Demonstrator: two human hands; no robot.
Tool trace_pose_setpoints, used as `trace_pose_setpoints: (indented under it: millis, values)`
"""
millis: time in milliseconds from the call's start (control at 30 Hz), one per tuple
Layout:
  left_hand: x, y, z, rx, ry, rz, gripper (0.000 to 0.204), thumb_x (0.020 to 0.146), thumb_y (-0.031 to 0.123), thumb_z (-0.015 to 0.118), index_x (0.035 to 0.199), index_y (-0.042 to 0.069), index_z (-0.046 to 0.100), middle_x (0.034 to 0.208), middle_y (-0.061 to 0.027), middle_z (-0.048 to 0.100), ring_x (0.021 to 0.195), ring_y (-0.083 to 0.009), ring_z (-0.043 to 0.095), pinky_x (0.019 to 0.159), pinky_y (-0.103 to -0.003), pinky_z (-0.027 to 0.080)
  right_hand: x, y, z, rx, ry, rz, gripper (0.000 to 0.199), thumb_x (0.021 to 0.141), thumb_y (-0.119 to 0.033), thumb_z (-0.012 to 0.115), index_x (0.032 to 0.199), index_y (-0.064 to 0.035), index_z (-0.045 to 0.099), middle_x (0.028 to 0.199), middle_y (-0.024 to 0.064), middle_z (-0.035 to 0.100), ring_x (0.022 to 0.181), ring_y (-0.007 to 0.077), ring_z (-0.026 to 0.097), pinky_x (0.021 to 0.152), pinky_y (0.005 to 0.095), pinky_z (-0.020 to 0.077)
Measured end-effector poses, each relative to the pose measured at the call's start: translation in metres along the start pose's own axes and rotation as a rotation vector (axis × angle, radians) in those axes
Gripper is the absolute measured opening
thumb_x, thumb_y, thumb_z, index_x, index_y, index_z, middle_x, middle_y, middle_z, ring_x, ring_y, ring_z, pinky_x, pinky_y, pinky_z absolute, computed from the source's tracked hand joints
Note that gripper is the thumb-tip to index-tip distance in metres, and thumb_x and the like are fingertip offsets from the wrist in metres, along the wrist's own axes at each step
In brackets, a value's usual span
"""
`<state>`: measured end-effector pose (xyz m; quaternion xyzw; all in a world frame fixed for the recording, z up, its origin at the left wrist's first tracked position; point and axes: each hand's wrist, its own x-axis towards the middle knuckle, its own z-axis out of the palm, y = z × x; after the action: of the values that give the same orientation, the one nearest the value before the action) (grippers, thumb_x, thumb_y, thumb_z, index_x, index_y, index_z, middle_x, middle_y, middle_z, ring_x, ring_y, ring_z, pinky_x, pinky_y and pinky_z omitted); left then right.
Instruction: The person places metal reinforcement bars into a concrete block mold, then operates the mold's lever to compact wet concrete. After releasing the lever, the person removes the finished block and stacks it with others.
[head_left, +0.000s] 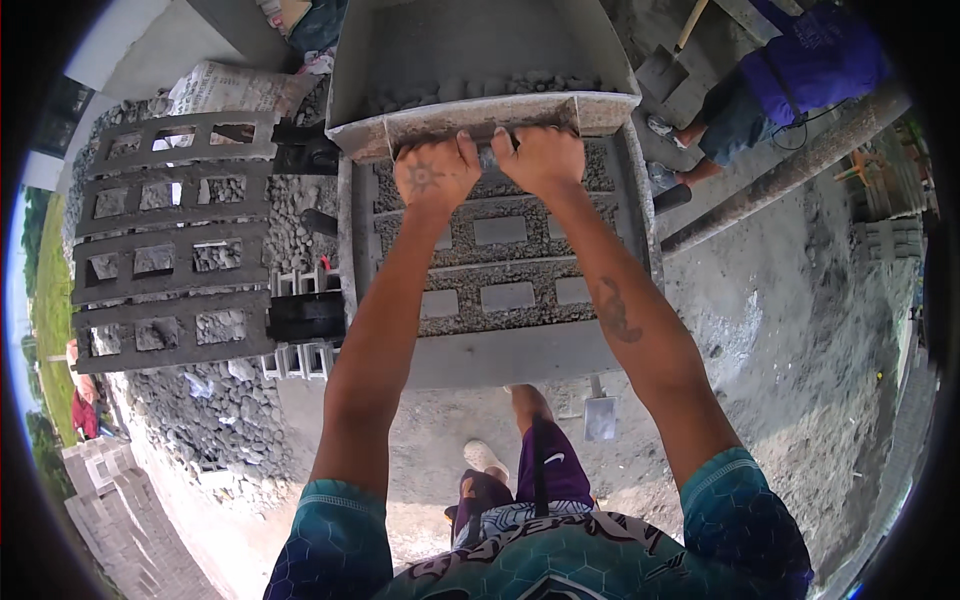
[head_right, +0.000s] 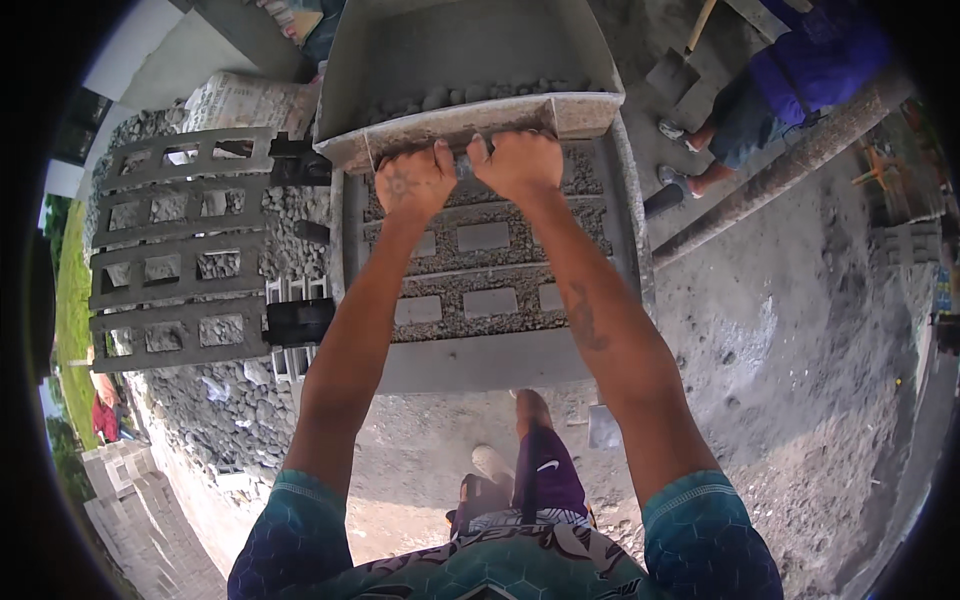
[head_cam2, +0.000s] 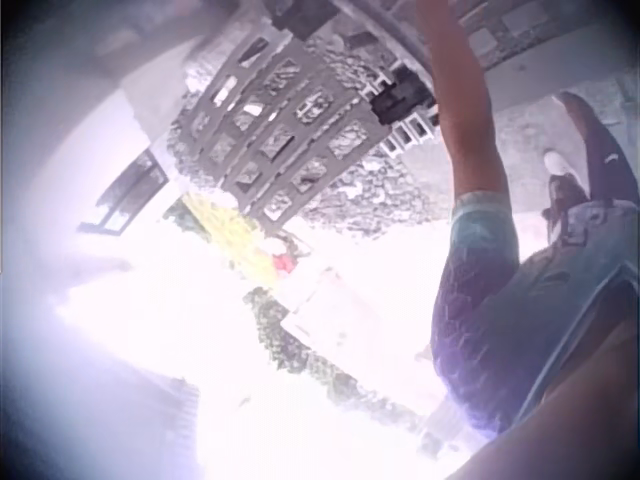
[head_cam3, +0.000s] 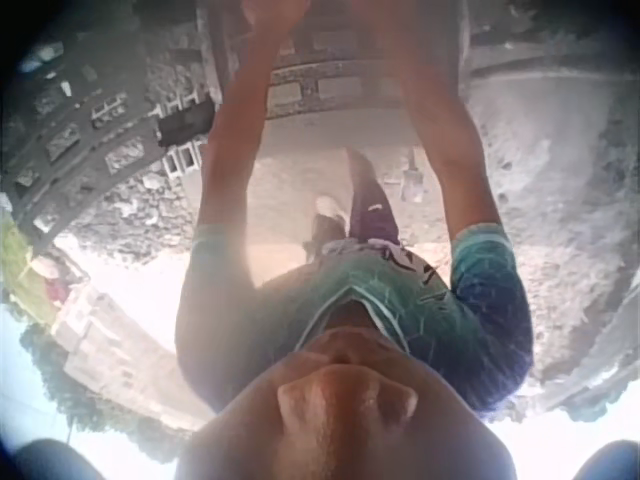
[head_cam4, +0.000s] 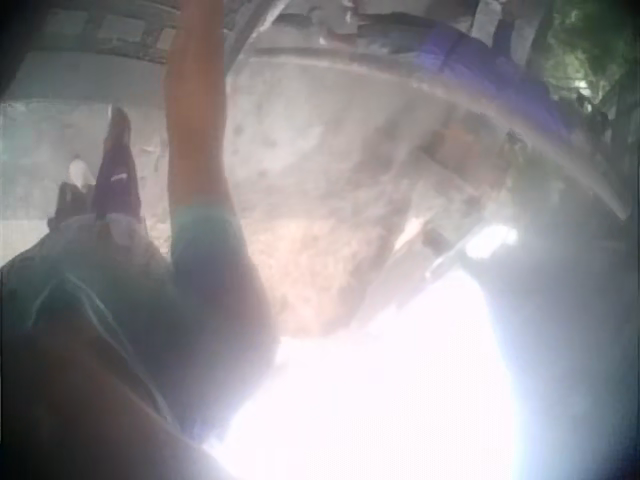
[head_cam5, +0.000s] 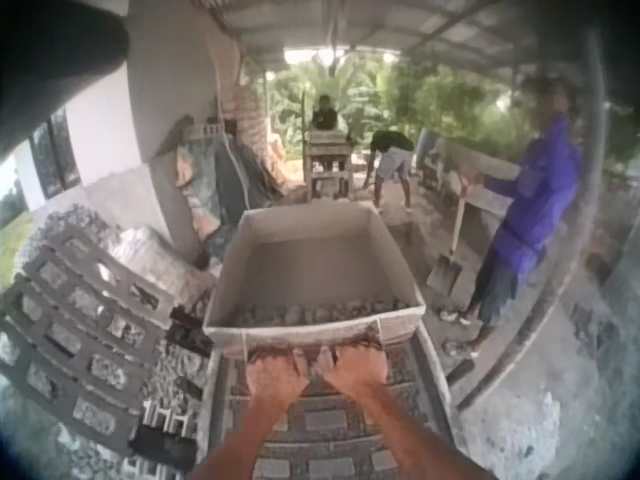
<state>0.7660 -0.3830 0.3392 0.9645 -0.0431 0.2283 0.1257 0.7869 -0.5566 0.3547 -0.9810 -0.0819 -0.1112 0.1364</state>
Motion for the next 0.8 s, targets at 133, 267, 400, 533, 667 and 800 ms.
trace_pose_setpoints:
  millis: [133, 267, 400, 533, 667, 800]
  values:
    - [-0.004, 0.002, -0.006, 0.039, -0.209, -0.094, 0.054, 0.105, 0.035, 0.047, 0.072, 0.007, 0.078, 0.074, -0.0176, 0.075, 0.070, -0.0344, 0.074, 0.074, -0.046, 0.059, -0.006, 0.004, 0.001, 0.035, -0.167, 0.027, 0.057, 0.099, -0.050, 0.048, 0.083, -0.0064, 0.081, 0.079, 0.0184, 0.077, 0.074, 0.0352, 0.076, 0.076, 0.0473, 0.0613]
    - [-0.074, 0.016, -0.043, -0.011, -0.260, -0.069, 0.056, 0.105, 0.038, 0.047, 0.071, 0.006, 0.079, 0.075, -0.0204, 0.075, 0.074, -0.0380, 0.075, 0.076, -0.048, 0.061, -0.081, -0.006, -0.035, 0.040, -0.283, 0.053, 0.057, 0.099, -0.049, 0.047, 0.087, -0.0055, 0.082, 0.081, 0.0197, 0.077, 0.078, 0.0365, 0.077, 0.079, 0.0485, 0.0622]
    - [-0.143, 0.048, -0.102, -0.024, -0.378, -0.084, 0.053, 0.103, 0.038, 0.050, 0.074, 0.006, 0.079, 0.081, -0.0228, 0.076, 0.075, -0.0418, 0.075, 0.078, -0.050, 0.062, -0.168, -0.015, -0.067, 0.057, -0.273, 0.061, 0.055, 0.098, -0.047, 0.049, 0.085, -0.0046, 0.082, 0.081, 0.0199, 0.077, 0.079, 0.0378, 0.077, 0.079, 0.0486, 0.0624]
    - [-0.309, 0.086, -0.167, -0.149, -0.142, 0.032, 0.049, 0.103, 0.034, 0.052, 0.073, 0.004, 0.078, 0.075, -0.0204, 0.075, 0.070, -0.0382, 0.076, 0.075, -0.049, 0.062, -0.353, -0.029, -0.098, 0.079, -0.214, 0.033, 0.051, 0.095, -0.045, 0.052, 0.083, -0.0055, 0.082, 0.081, 0.0204, 0.077, 0.077, 0.0391, 0.077, 0.081, 0.0499, 0.0620]
    - [-0.367, 0.090, -0.186, -0.141, -0.276, -0.024, 0.051, 0.102, 0.034, 0.053, 0.069, 0.003, 0.075, 0.072, -0.0198, 0.074, 0.065, -0.0373, 0.075, 0.069, -0.050, 0.062, -0.411, -0.035, -0.093, 0.079, -0.238, 0.063, 0.049, 0.094, -0.044, 0.055, 0.080, -0.0054, 0.081, 0.079, 0.0215, 0.076, 0.075, 0.0399, 0.076, 0.080, 0.0510, 0.0617]
    - [-0.296, 0.080, -0.171, -0.095, -0.366, -0.013, 0.042, 0.102, 0.031, 0.056, 0.077, 0.005, 0.077, 0.083, -0.0187, 0.077, 0.070, -0.0353, 0.076, 0.068, -0.050, 0.060, -0.337, -0.029, -0.079, 0.062, -0.122, 0.080, 0.048, 0.096, -0.045, 0.056, 0.081, -0.0062, 0.081, 0.074, 0.0192, 0.075, 0.065, 0.0400, 0.074, 0.071, 0.0510, 0.0616]
